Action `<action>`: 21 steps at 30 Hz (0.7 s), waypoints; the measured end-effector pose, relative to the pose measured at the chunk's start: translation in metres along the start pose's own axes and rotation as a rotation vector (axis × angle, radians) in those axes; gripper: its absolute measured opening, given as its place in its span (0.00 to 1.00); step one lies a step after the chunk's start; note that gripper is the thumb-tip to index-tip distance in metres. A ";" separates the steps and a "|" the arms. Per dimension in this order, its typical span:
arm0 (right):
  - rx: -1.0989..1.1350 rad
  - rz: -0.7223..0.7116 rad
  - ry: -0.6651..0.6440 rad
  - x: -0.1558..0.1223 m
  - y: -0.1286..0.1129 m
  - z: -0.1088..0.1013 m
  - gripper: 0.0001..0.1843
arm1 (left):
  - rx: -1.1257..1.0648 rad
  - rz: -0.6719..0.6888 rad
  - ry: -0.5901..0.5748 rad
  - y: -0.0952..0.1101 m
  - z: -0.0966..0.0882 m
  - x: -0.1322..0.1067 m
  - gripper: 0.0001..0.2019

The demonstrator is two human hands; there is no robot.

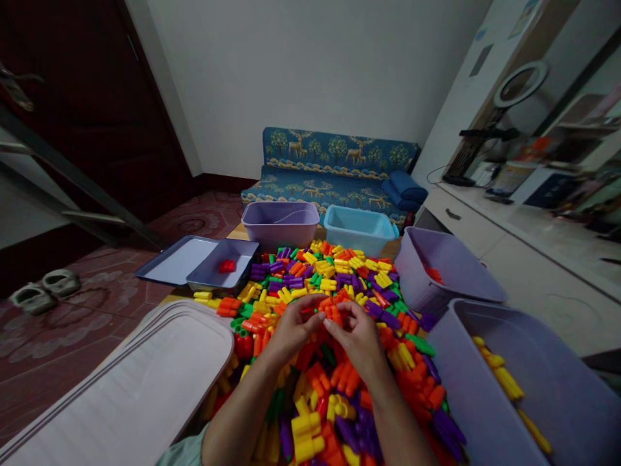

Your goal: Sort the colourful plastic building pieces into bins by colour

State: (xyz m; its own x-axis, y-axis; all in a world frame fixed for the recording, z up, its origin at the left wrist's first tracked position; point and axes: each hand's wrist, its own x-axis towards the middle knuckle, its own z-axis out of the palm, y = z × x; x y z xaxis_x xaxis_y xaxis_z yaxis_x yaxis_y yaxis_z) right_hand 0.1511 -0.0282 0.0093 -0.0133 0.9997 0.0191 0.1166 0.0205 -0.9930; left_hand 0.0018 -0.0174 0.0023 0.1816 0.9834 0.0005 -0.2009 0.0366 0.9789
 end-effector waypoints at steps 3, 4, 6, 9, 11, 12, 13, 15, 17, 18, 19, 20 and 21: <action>-0.018 -0.032 0.008 0.001 0.002 0.000 0.18 | 0.043 0.025 0.011 0.000 0.000 0.001 0.26; -0.023 -0.046 0.008 0.001 0.002 -0.001 0.18 | 0.062 0.034 0.015 0.000 0.000 0.001 0.25; -0.031 -0.066 0.002 0.002 0.003 -0.001 0.20 | 0.107 0.051 0.017 0.000 0.000 0.000 0.25; -0.063 -0.070 -0.005 0.002 0.003 -0.003 0.21 | 0.206 0.073 0.018 0.003 0.000 0.000 0.22; -0.096 -0.069 0.027 0.000 0.000 -0.005 0.19 | 0.302 0.090 0.072 0.008 0.001 0.004 0.20; -0.118 -0.077 0.062 -0.001 -0.004 -0.007 0.19 | 0.340 0.102 0.113 0.012 0.003 0.009 0.19; -0.150 -0.089 0.107 -0.001 -0.009 -0.009 0.18 | 0.356 0.119 0.155 0.017 0.005 0.016 0.19; -0.242 -0.124 0.218 0.002 -0.023 -0.016 0.17 | 0.313 0.141 0.195 0.026 0.014 0.037 0.18; -0.342 -0.155 0.323 0.013 -0.041 -0.029 0.17 | 0.268 0.116 0.170 0.034 0.030 0.066 0.18; -0.371 -0.173 0.384 0.023 -0.050 -0.037 0.19 | 0.318 0.124 0.141 0.037 0.040 0.082 0.18; -0.394 -0.197 0.416 0.035 -0.059 -0.047 0.21 | 0.418 0.174 0.126 0.039 0.053 0.097 0.18; -0.403 -0.226 0.478 0.050 -0.067 -0.059 0.22 | 0.457 0.205 0.107 0.041 0.067 0.111 0.18; -0.413 -0.243 0.527 0.067 -0.074 -0.072 0.24 | 0.480 0.236 0.083 0.042 0.082 0.123 0.17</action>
State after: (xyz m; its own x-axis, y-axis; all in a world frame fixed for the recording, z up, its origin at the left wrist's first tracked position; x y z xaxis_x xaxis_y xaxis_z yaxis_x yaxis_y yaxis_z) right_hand 0.2130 0.0377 0.0923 0.3832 0.8366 0.3914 0.5393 0.1414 -0.8302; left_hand 0.0943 0.0907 0.0602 0.1047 0.9664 0.2349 0.2391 -0.2537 0.9373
